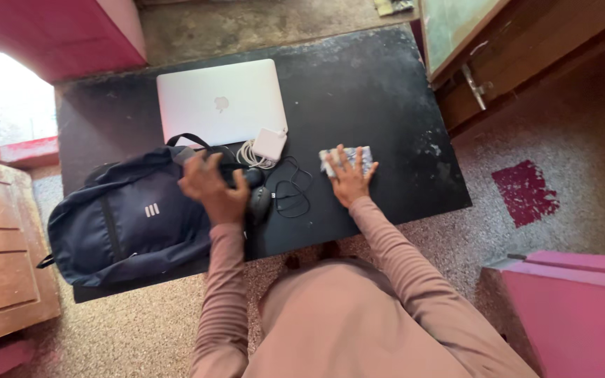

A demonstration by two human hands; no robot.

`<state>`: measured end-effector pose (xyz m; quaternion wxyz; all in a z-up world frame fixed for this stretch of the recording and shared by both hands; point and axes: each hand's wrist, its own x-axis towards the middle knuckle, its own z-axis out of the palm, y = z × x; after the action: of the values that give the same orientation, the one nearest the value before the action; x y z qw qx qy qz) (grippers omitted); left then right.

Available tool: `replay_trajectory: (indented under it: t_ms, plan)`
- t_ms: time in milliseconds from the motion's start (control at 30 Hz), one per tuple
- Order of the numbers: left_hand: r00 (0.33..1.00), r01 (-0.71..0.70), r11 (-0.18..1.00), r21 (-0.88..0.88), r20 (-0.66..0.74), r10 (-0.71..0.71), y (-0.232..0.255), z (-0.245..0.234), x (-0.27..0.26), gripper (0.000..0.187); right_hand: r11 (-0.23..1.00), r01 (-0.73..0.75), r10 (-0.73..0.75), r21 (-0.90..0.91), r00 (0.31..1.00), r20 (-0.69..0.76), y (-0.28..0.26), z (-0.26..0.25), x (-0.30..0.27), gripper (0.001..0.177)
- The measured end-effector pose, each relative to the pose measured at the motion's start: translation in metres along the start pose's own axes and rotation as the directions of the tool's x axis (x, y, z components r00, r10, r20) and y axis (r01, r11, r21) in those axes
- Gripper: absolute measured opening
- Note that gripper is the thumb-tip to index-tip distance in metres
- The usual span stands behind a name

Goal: The person wipes a black desk surface with a patterned cloth, moving a laptop, a laptop sleeve, a power adapter, and a backpack to clean underneath them. The person then wipes the desk surface again and places the items back on the desk.

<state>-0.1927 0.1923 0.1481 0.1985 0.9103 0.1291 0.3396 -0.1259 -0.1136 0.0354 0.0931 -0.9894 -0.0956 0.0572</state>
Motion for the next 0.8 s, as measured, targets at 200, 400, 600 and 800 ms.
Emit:
replay_trajectory:
  t_ms: [200,400,600,800]
  plan:
    - [0.944,0.008,0.928,-0.372,0.309,0.116,0.042,0.042,-0.024,0.044,0.967,-0.252,0.256,0.048,0.933,-0.251,0.118,0.013,0.008,0.054]
    - [0.777,-0.12,0.847,-0.519,0.482,0.405,0.075,0.084,-0.087,0.067,0.988,-0.025,0.11,0.153,0.811,-0.574,0.123,0.012,0.007,0.057]
    - [0.759,-0.233,0.958,-0.166,0.584,0.286,0.084,0.129,-0.116,0.078,0.93,0.352,-0.333,0.11,0.929,-0.16,-0.012,0.02,0.012,0.06]
    - [0.813,-0.202,0.968,-0.148,0.526,0.25,0.088,0.129,-0.119,0.091,0.965,0.253,-0.251,0.072,0.967,-0.042,0.008,-0.009,0.054,0.059]
